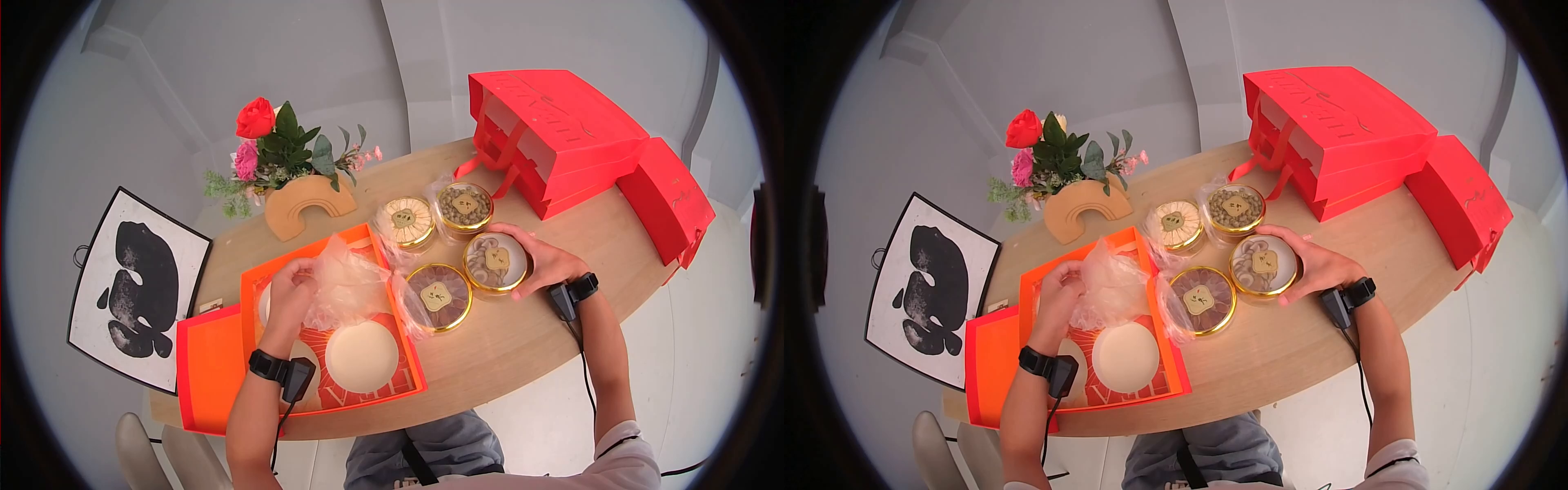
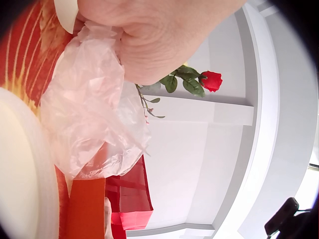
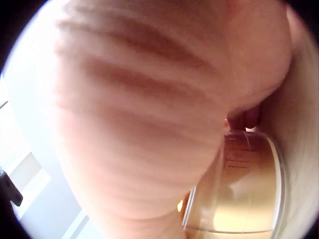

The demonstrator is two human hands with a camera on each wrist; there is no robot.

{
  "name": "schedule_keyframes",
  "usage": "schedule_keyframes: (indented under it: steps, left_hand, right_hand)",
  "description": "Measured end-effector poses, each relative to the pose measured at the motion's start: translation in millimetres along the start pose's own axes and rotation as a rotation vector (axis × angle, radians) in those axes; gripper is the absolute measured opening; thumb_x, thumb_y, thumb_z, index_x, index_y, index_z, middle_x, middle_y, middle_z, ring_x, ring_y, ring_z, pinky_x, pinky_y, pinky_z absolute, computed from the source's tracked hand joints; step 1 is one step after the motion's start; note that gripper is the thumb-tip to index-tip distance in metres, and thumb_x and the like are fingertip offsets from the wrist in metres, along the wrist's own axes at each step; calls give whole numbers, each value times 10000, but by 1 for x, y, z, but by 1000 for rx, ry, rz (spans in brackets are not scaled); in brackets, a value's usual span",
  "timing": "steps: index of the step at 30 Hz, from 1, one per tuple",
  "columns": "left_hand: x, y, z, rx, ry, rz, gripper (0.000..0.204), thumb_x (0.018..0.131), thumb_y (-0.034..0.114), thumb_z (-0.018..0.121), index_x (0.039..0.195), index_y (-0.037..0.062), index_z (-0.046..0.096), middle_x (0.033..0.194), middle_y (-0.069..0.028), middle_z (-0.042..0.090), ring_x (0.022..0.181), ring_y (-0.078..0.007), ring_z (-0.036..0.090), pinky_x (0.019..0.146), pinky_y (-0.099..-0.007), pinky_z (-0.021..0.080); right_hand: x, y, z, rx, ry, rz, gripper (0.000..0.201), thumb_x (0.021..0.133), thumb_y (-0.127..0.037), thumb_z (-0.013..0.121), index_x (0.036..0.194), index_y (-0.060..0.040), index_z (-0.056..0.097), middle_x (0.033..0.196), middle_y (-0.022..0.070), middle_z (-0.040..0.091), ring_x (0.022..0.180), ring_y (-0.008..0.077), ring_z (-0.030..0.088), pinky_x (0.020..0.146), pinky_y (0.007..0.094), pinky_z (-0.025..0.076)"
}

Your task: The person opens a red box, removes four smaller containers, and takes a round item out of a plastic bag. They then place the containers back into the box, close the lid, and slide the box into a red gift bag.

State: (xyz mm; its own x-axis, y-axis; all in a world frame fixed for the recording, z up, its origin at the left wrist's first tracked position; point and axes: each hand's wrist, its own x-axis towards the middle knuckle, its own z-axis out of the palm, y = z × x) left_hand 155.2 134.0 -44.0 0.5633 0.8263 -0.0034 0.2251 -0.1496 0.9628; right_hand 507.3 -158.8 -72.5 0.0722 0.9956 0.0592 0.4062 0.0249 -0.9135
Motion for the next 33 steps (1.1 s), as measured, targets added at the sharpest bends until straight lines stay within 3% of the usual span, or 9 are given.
schedule_keyframes:
  steps: [17, 23, 29, 33]
  left_hand:
    - [-1, 2, 1, 12, -2, 3, 329, 803, -77, 559, 1104, -24, 682, 989, -40, 673, 822, -111, 588, 758, -249, 485]
    - [1, -2, -1, -2, -2, 20, 330, 802, -76, 555, 1103, -27, 682, 987, -41, 672, 817, -107, 587, 750, -247, 483]
    - [0, -1, 0, 0, 6, 6, 326, 801, -75, 556, 1097, -26, 682, 986, -40, 670, 808, -101, 584, 742, -242, 478]
    - [0, -2, 0, -2, 5, 7, 326, 800, -75, 560, 1097, -24, 683, 990, -40, 670, 806, -103, 585, 738, -242, 478]
  right_hand:
    - [0, -2, 2, 47, 26, 24, 1208, 553, -150, 971, 1566, -143, 314, 1541, 79, 423, 1460, 239, 355, 1236, 381, 203]
    - [0, -1, 2, -21, 23, 9, 1201, 570, -115, 956, 1573, -135, 296, 1535, 84, 421, 1457, 234, 356, 1230, 375, 235]
    - [-1, -2, 3, 80, -1, 11, 1212, 585, -98, 944, 1587, -128, 263, 1544, 88, 405, 1455, 227, 355, 1224, 365, 265]
    - [1, 2, 3, 193, 32, -30, 1116, 653, -89, 906, 1576, -88, 280, 1538, 96, 412, 1453, 232, 363, 1218, 371, 285]
